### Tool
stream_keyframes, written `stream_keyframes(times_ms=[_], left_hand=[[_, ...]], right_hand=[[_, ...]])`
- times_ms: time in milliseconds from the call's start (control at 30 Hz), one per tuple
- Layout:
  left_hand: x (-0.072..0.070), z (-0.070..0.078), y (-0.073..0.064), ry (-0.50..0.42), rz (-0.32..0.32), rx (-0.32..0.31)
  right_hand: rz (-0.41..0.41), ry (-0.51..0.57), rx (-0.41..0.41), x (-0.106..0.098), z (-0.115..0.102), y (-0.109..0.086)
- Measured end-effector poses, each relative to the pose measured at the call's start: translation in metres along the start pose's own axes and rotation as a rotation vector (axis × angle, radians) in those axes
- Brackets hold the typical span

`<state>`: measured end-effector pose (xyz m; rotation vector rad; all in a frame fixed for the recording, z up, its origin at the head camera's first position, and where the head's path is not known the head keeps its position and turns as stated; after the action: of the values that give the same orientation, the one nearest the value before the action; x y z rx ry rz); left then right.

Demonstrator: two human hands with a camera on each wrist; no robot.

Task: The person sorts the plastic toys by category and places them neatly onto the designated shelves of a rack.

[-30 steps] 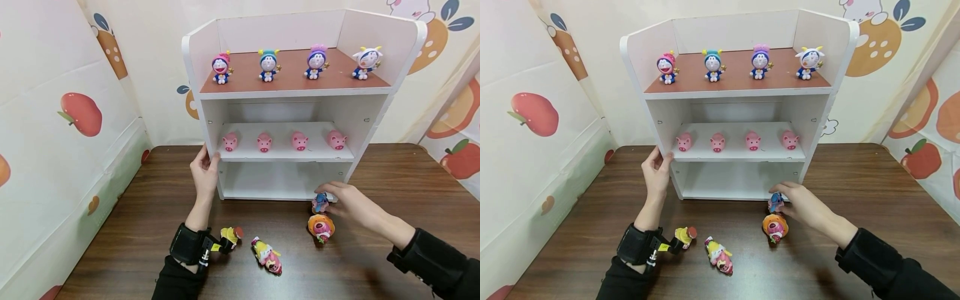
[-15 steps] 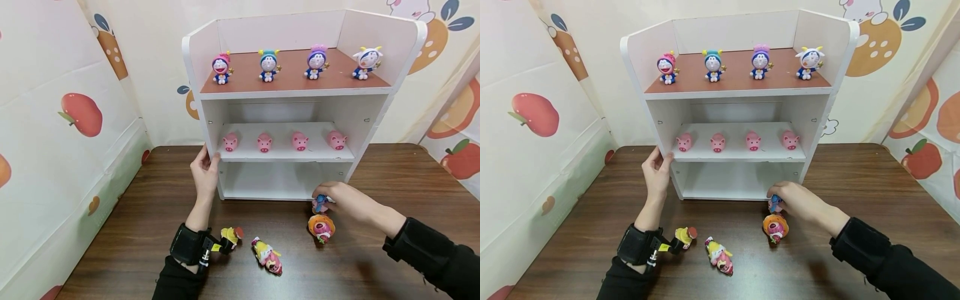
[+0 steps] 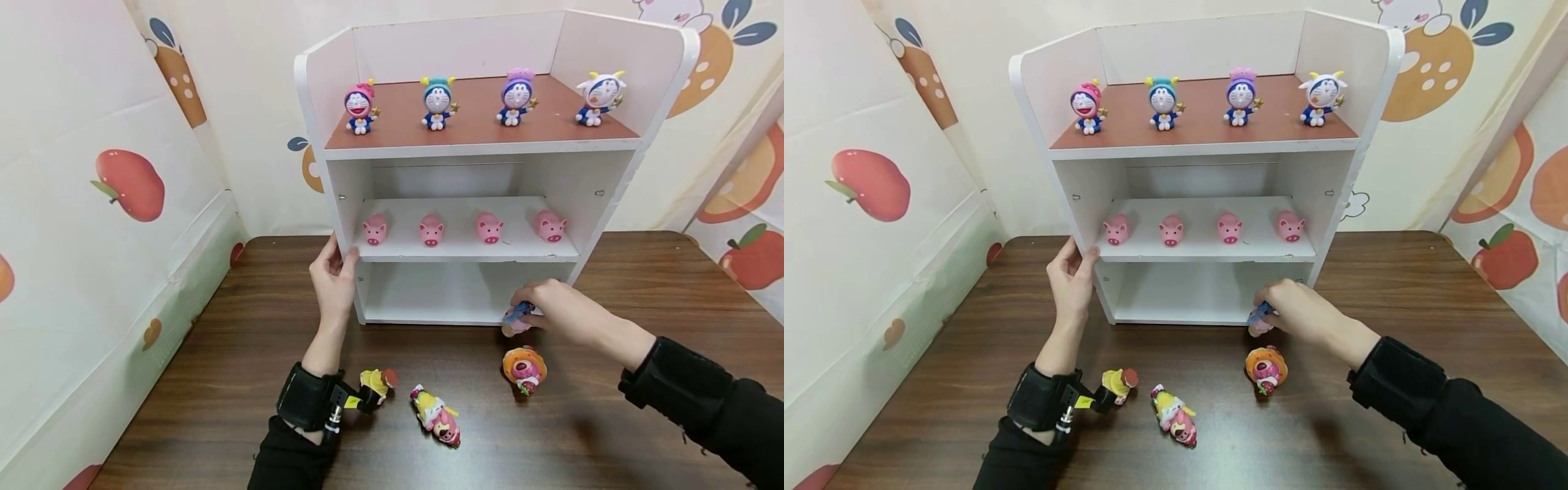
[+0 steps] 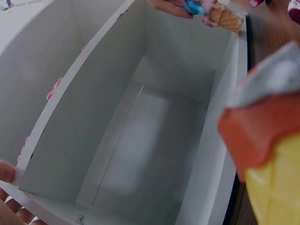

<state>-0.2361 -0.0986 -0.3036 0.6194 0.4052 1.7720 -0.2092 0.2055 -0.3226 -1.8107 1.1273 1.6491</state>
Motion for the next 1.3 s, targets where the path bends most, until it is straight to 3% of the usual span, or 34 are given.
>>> stream_keyframes(times_ms=[133,467,700,800,967,1300], left_hand=[[0.0,-0.001,0.0,-0.007,0.002,-0.002],[-0.001,-0.002,0.001,-0.008,0.002,0.005],[-0.004,-0.016,0.003,-0.015,0.013,0.02],[-0.003,-0.009,0.002,-0.014,0.008,0.009],[-0.001,-0.002,0.0,-0.006,0.007,-0.003],[-0.001,-0.003,0.0,-0.01,0.009,-0.002]], right_hand=[[0.001,-0.028,0.038,-0.005,0.001,0.006],[-0.019,-0.188,0.042,-0.013,0.004,0.02],[0.009,-0.294,0.027,-0.006,0.005,0.024],[0.025,-0.329,0.032,-0.004,0.005,0.024],[0.04,-0.35,0.048,-0.002,0.005,0.024],[0.043,-0.353,0.095,0.0,0.012,0.024]])
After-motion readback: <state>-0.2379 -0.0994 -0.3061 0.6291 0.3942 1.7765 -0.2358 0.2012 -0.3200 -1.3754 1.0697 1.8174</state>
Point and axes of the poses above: each hand's wrist, its own y-axis towards the middle knuckle, its own x-axis out of the palm, z = x × y, the point moved 1 cm from there along y, towards the middle knuckle, and after that the axes turned 4 degrees about x, right-handed, at the moved point
